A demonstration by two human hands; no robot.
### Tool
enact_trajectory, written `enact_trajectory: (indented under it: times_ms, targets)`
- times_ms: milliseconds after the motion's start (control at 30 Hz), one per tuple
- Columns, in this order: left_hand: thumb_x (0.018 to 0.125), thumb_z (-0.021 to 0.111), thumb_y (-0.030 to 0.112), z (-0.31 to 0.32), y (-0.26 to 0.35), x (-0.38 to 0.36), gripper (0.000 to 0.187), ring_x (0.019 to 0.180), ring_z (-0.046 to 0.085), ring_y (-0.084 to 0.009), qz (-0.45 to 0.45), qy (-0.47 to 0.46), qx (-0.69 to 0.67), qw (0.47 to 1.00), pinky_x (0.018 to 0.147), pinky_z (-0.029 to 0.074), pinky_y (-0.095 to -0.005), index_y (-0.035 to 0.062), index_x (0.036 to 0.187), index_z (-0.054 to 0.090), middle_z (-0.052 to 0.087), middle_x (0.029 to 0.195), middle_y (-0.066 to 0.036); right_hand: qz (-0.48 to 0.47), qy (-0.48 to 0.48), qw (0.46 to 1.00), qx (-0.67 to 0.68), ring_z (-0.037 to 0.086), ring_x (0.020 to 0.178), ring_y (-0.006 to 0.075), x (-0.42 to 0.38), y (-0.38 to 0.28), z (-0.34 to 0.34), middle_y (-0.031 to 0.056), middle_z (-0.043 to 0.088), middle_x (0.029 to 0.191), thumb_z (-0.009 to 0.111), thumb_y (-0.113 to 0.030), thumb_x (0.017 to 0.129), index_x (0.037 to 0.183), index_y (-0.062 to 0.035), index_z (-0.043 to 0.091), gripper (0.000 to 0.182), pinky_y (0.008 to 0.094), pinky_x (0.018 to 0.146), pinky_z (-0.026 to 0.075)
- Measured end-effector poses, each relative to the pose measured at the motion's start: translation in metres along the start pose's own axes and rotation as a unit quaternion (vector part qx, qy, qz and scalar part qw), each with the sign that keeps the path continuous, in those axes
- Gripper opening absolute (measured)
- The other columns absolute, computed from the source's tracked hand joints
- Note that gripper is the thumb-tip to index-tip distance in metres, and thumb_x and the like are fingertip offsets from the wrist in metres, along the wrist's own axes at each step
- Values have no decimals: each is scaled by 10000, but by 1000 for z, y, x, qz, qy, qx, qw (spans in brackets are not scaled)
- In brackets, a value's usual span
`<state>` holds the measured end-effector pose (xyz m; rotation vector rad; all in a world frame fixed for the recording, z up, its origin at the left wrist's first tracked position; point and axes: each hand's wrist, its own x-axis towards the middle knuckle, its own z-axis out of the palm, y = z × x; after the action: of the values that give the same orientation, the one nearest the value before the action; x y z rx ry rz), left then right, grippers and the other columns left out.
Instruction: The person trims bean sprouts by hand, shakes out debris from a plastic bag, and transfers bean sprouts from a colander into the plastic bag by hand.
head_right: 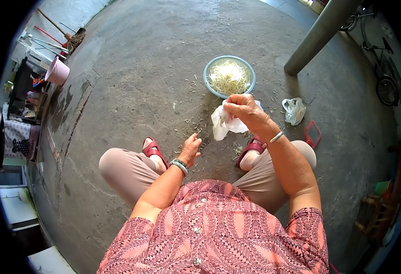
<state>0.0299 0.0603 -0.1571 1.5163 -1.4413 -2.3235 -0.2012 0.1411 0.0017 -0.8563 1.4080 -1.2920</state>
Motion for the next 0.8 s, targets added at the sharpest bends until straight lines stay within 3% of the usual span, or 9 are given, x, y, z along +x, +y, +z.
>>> enact_trajectory:
  times_ms: [133, 233, 267, 400, 533, 633, 667, 767, 800]
  targets:
    - [901, 572, 391, 10, -6, 8, 611, 1174, 495, -250, -64, -57, -141, 986, 917, 425, -494, 99, 1399, 372, 452, 1352, -118, 1, -9, 999, 43, 525, 616, 47, -6, -10, -7, -7, 583, 710, 647, -196, 862, 815, -19, 638, 183, 224, 562, 437]
    - [927, 550, 313, 18, 4, 4, 380, 924, 644, -177, -20, -119, -200, 972, 838, 501, -393, 70, 1218, 532, 641, 1110, -64, 3, -25, 994, 106, 517, 613, 39, -13, -20, -10, -17, 576, 711, 645, -197, 869, 832, -30, 638, 170, 195, 559, 409]
    - [924, 565, 247, 20, 7, 3, 261, 893, 654, -176, 5, -131, -235, 963, 784, 535, -341, 67, 1113, 575, 658, 1056, -75, -3, -39, 991, 126, 569, 628, 58, -9, -9, -22, 7, 603, 736, 627, -170, 893, 850, -12, 615, 163, 214, 580, 501]
    - [898, 589, 162, 23, 4, 12, 213, 820, 661, -158, 41, -140, -300, 943, 713, 553, -297, 55, 1081, 589, 669, 991, -67, -3, -35, 993, 109, 522, 604, 36, -16, -10, -32, -23, 569, 703, 641, -191, 887, 829, -26, 612, 177, 193, 549, 455]
    - [869, 604, 104, 15, 2, 13, 163, 845, 655, -158, 92, -80, -269, 955, 717, 544, -310, 35, 1016, 620, 670, 961, -63, -2, 41, 999, 11, 418, 566, 25, -27, -22, -34, -57, 524, 656, 663, -194, 855, 788, -48, 629, 164, 175, 506, 312]
    - [855, 608, 99, 12, 7, 6, 106, 770, 615, -117, 135, 4, -167, 977, 670, 510, -270, 42, 938, 640, 649, 885, -32, 0, 115, 985, -130, 492, 596, 52, -17, 18, -64, -45, 550, 657, 633, -198, 859, 777, -15, 648, 201, 222, 526, 384]
    - [853, 605, 100, 13, 12, 3, 87, 728, 597, -96, 149, 33, -119, 981, 647, 496, -249, 50, 911, 645, 639, 845, -14, -98, 177, 882, -426, 523, 591, 100, -9, 54, -83, 24, 574, 618, 621, -167, 843, 755, 14, 639, 201, 284, 530, 423]
    - [852, 569, 72, 9, 12, 12, 84, 647, 557, -74, 213, 57, -48, 974, 602, 468, -223, 57, 875, 648, 606, 760, 18, 14, 254, 948, -191, 566, 591, 227, -11, 57, -76, 188, 592, 662, 594, -121, 807, 766, 26, 630, 157, 377, 604, 467]
    - [851, 568, 69, 4, 17, 12, 83, 647, 559, -75, 226, 50, -59, 971, 593, 466, -224, 54, 869, 648, 606, 753, 16, -18, 249, 892, -376, 551, 573, 169, -10, 79, -90, 111, 606, 629, 592, -140, 819, 772, 22, 642, 177, 338, 566, 457]
